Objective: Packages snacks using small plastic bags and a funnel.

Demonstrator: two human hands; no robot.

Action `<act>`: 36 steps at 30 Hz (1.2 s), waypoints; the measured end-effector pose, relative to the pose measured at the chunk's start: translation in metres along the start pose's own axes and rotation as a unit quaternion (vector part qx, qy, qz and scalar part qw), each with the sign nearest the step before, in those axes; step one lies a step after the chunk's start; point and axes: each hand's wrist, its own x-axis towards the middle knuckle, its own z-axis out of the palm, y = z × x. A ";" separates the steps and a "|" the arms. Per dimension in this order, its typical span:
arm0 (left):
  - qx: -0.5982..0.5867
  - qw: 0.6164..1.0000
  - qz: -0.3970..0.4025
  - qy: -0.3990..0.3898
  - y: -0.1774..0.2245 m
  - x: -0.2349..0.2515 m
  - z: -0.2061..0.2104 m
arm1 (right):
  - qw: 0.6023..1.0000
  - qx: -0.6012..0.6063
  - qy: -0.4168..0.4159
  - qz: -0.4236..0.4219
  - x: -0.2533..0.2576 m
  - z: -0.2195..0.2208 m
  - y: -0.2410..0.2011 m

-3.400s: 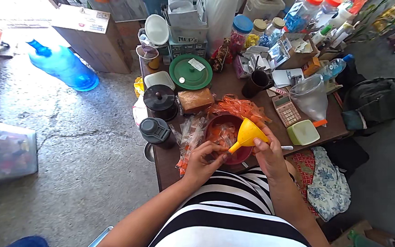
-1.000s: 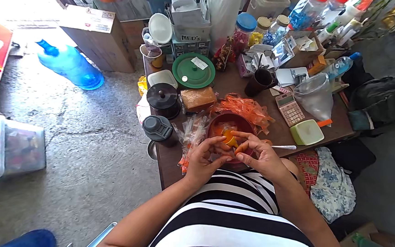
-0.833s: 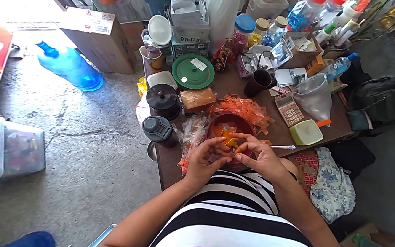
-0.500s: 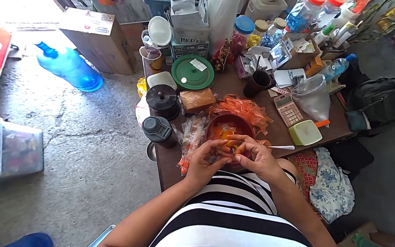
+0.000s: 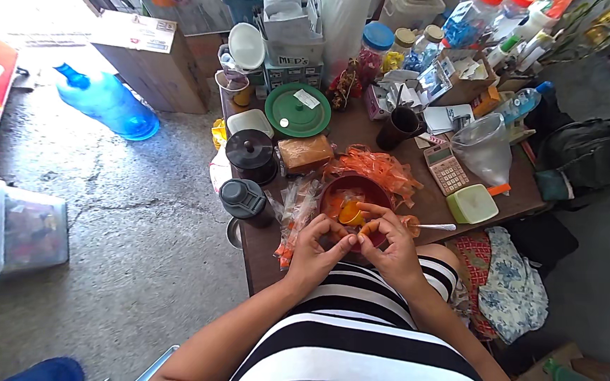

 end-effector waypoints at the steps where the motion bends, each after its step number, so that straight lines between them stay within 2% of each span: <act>1: -0.009 1.000 -0.007 -0.001 -0.001 0.000 0.000 | 1.000 -0.001 -0.001 -0.004 -0.001 0.001 0.000; 10: -0.043 0.999 -0.013 0.002 -0.002 0.000 0.003 | 0.999 0.027 0.016 -0.011 -0.004 0.007 0.001; 15: 0.029 0.999 -0.023 0.019 0.001 0.000 0.007 | 0.994 -0.060 0.083 -0.034 -0.006 0.014 0.009; 22: 0.065 0.997 -0.037 0.026 0.002 0.001 0.005 | 0.991 -0.100 0.081 -0.042 -0.007 0.012 0.016; 25: 0.074 0.996 -0.046 0.027 0.002 0.002 0.003 | 0.985 -0.103 0.077 -0.114 -0.008 0.004 0.020; 29: 0.074 0.996 -0.044 0.018 0.003 0.003 0.003 | 0.964 -0.180 0.056 -0.190 -0.011 -0.001 0.020; 36: 0.051 0.998 -0.031 -0.024 0.003 0.005 0.003 | 0.916 -0.321 0.053 -0.235 -0.003 -0.003 0.016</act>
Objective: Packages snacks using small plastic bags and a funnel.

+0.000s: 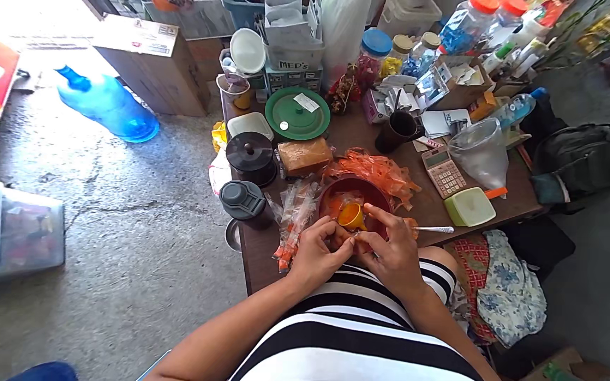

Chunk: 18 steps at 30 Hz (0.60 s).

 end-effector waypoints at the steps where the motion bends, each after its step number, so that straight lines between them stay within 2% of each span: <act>1: -0.005 1.000 0.002 -0.006 -0.001 0.000 0.000 | 1.000 -0.007 -0.001 -0.001 0.001 -0.001 0.000; 4: 0.005 1.000 0.026 -0.014 -0.006 0.001 -0.002 | 1.000 0.013 -0.002 0.019 0.000 0.000 0.002; 9: 0.027 0.993 0.086 -0.082 -0.015 0.008 -0.008 | 0.994 0.091 0.005 0.067 -0.005 0.001 0.007; 18: 0.037 0.994 0.077 -0.069 -0.016 0.006 -0.008 | 0.994 0.096 -0.001 0.060 -0.006 -0.001 0.008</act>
